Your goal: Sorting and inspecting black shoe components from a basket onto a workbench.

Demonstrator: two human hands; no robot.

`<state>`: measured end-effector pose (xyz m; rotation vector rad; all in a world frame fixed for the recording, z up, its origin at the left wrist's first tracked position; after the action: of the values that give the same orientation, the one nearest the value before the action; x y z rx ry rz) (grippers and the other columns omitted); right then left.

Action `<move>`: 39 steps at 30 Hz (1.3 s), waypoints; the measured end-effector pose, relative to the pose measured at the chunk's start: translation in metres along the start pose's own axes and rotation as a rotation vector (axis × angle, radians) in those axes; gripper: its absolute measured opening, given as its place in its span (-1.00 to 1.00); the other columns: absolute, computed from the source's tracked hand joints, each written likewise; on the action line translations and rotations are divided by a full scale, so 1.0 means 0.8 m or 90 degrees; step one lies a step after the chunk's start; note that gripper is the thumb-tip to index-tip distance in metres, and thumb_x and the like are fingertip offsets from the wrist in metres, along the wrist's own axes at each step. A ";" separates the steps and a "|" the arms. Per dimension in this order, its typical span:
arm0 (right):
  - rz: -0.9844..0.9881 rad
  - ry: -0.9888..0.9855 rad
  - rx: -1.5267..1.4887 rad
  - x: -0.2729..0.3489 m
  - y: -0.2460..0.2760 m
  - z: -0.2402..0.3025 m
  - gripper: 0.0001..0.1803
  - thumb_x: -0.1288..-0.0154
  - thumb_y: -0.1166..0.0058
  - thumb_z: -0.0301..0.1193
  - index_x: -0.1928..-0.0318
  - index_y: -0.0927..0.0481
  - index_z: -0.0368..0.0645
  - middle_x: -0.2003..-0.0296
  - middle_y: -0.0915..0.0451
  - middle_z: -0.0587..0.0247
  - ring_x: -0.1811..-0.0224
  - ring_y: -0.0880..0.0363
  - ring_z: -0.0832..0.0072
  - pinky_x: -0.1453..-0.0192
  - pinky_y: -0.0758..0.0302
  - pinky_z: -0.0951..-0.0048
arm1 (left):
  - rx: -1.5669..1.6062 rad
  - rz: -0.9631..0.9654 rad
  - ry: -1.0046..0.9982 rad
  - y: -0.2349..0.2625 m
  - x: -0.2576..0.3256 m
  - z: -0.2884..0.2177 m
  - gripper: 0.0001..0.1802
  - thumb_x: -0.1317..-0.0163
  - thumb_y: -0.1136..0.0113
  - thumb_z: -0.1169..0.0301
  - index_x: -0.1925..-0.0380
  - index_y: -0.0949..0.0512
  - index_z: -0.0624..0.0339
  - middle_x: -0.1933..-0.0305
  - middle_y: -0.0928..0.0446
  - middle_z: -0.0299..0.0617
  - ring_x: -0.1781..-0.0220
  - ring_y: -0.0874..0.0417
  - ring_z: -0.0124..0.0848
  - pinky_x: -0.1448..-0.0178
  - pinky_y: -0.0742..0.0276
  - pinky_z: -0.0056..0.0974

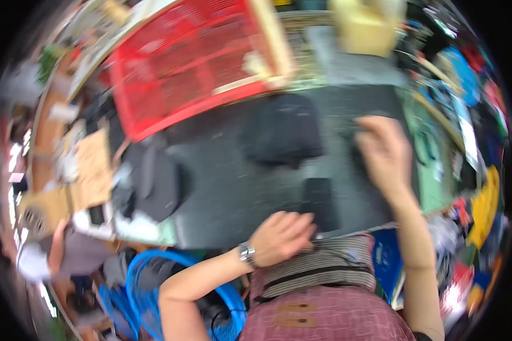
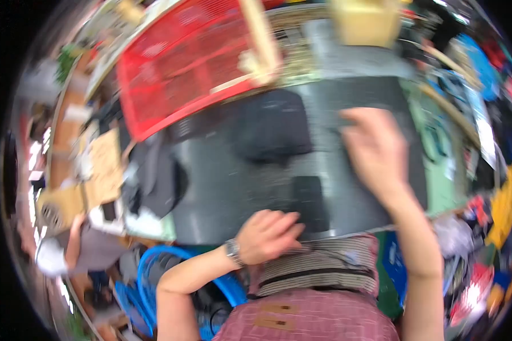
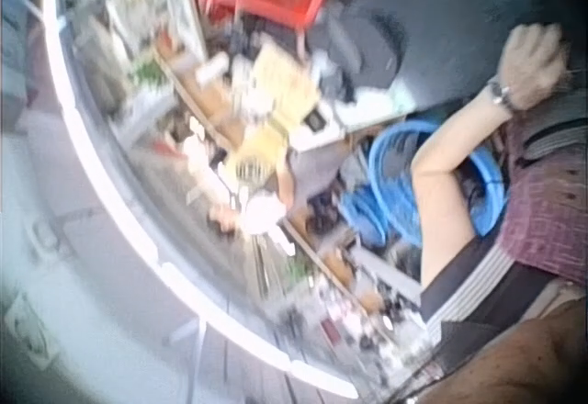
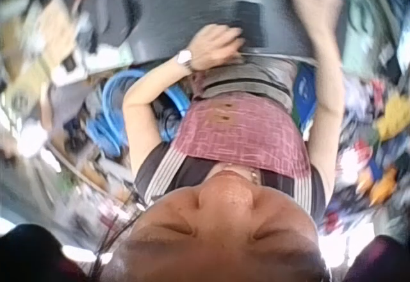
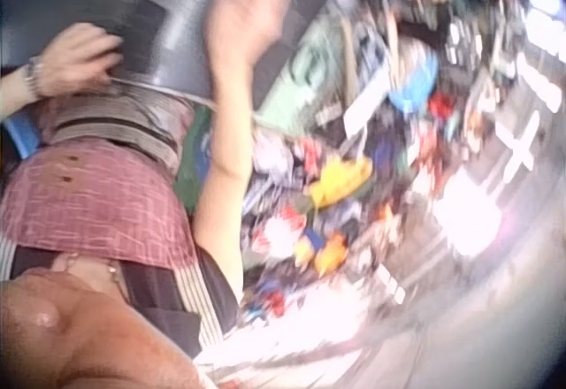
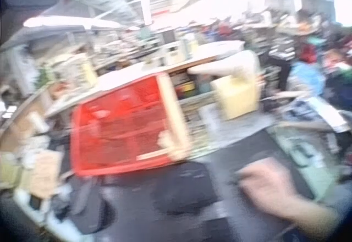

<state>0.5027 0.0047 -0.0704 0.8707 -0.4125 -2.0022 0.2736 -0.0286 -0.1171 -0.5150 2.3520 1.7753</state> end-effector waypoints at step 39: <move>-0.169 -0.262 -0.252 0.039 0.123 -0.103 -0.88 -0.29 -0.13 -0.49 0.20 -0.59 -0.26 0.41 -0.56 0.50 0.35 -0.45 0.79 0.20 -0.36 0.74 | 0.407 -0.257 0.108 -0.008 -0.279 0.069 -0.47 -0.03 -0.28 0.45 -0.08 -0.44 0.19 -0.06 -0.50 -0.05 -0.13 -0.49 -0.11 -0.23 -0.38 -0.15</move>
<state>0.6096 -0.0722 -0.0839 0.2737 -0.1164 -2.4054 0.4786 0.0628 -0.0670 -0.9603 2.5023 0.7793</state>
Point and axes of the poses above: each hand's wrist, its own x-axis away from the middle knuckle, its own y-axis out of the back of the hand, z = x × y, the point moved 7 cm from there along -x, towards the middle knuckle
